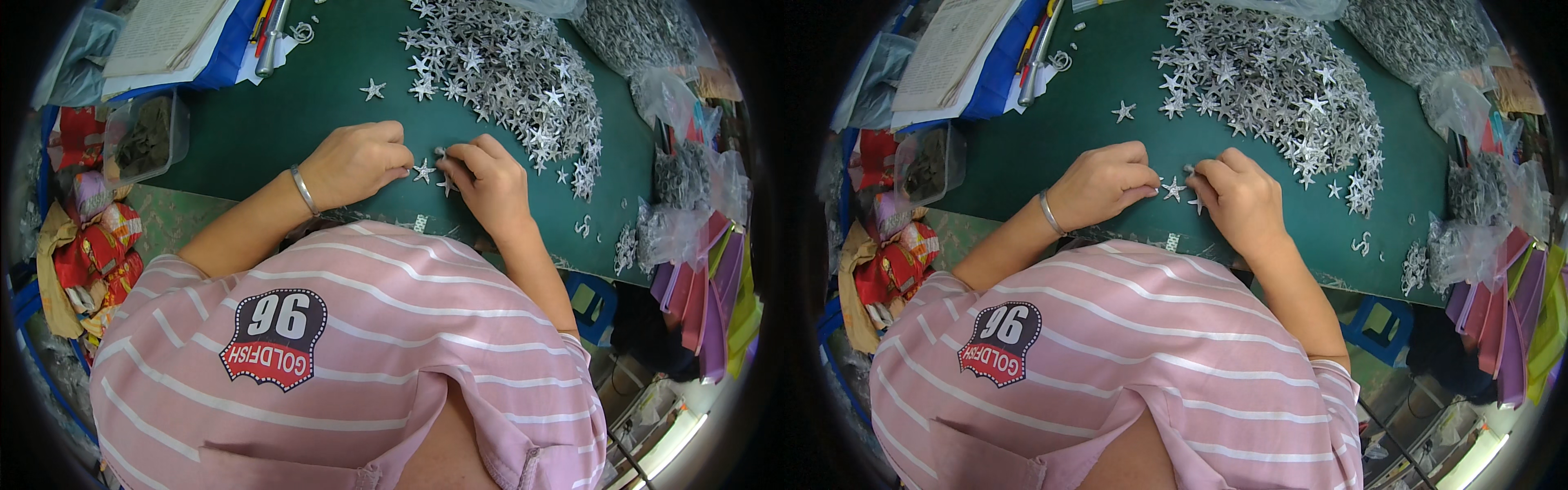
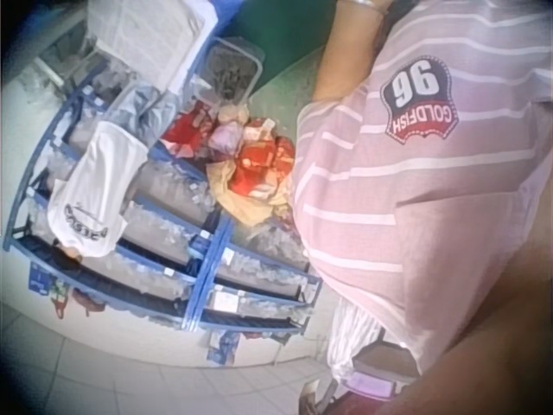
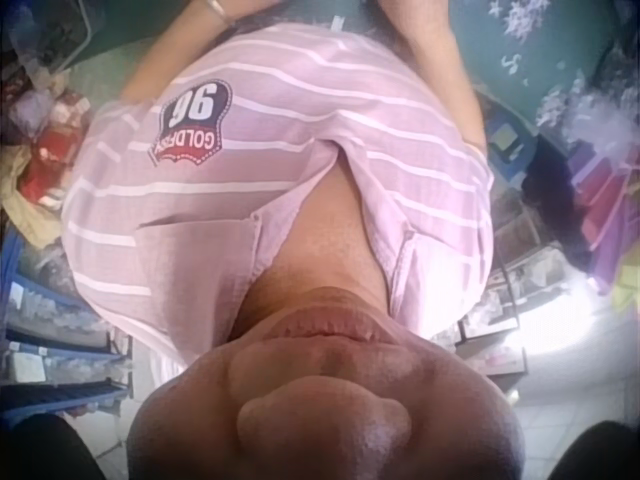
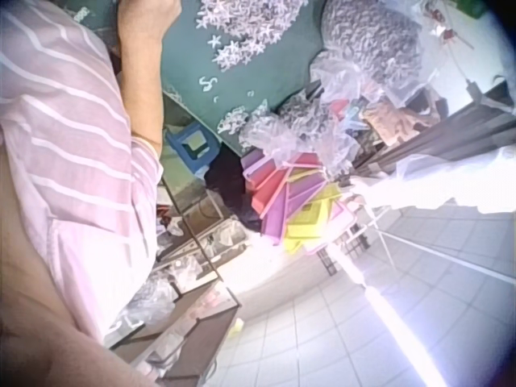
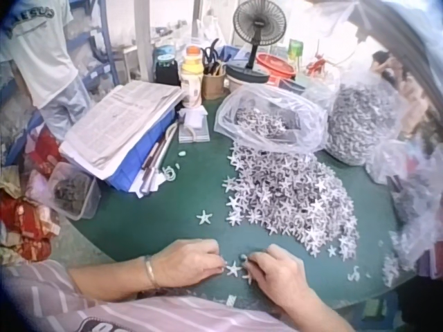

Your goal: The person sorts through a pile of metal stars by hand on a green table, picking them up and moving them into piles and plastic bags.

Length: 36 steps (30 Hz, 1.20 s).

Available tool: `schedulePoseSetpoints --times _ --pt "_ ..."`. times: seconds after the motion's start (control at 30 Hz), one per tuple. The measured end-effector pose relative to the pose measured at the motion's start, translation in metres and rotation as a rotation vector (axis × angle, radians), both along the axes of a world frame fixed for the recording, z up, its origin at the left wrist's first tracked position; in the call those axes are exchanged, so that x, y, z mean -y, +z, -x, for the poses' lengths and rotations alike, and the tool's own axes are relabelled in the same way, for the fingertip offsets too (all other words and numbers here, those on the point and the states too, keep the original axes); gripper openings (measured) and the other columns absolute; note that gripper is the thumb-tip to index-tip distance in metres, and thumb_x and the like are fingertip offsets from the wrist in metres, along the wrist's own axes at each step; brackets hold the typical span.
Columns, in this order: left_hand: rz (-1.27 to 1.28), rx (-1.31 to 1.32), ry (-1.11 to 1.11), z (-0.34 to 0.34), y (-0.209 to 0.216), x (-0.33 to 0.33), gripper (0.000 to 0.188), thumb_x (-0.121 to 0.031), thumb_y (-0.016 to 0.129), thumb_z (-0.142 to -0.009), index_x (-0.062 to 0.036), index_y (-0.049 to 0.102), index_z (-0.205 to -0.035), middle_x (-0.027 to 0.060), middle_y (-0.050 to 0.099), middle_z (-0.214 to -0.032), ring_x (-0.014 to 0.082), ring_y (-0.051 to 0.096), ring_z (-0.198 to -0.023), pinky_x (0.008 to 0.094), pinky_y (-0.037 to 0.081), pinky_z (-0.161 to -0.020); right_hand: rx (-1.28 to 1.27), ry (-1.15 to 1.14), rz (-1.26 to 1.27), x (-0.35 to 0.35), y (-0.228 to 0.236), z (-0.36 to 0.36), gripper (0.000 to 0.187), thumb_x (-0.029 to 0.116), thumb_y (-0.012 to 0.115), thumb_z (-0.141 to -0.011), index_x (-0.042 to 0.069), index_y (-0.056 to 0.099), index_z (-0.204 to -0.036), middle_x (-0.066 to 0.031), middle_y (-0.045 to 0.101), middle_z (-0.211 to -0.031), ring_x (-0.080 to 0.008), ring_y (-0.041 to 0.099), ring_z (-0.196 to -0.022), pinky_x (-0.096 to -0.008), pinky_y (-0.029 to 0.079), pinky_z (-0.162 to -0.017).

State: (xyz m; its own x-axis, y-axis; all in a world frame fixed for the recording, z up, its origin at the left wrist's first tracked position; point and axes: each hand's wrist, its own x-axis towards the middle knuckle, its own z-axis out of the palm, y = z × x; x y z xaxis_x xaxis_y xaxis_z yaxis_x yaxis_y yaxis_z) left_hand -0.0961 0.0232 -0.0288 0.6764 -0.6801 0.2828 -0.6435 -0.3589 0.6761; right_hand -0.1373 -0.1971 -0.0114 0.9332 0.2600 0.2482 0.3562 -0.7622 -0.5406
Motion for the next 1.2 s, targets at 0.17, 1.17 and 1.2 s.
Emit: schedulePoseSetpoints --times 0.17,1.17,1.2 --pt "0.394 -0.488 -0.006 -0.006 0.002 -0.004 0.007 -0.003 0.066 -0.078 -0.0016 0.059 -0.080 0.0030 0.054 -0.076 0.0154 0.054 -0.066 0.0275 0.044 -0.055 -0.056 -0.079 -0.152 0.012 -0.004 0.003 0.011 0.013 0.075 -0.077 0.007 0.071 -0.085 -0.0065 0.058 -0.071 -0.0247 0.059 -0.063 -0.0349 0.047 -0.055" --pt "0.177 -0.421 0.021 -0.007 0.011 0.014 0.005 -0.002 0.066 -0.080 0.0005 0.064 -0.084 0.0107 0.060 -0.081 0.0205 0.060 -0.072 0.0288 0.048 -0.065 -0.106 -0.018 0.004 0.003 -0.002 0.015 0.011 0.007 0.070 -0.076 0.007 0.068 -0.087 -0.0083 0.060 -0.081 -0.0298 0.062 -0.070 -0.0388 0.051 -0.062" --pt "0.144 -0.397 0.034 -0.008 0.011 0.012 0.005 -0.002 0.066 -0.080 0.0004 0.064 -0.085 0.0107 0.060 -0.081 0.0206 0.060 -0.072 0.0286 0.048 -0.065 -0.102 -0.029 0.010 0.004 -0.003 0.015 0.011 0.007 0.070 -0.077 0.007 0.067 -0.087 -0.0081 0.060 -0.081 -0.0298 0.062 -0.070 -0.0387 0.051 -0.062"
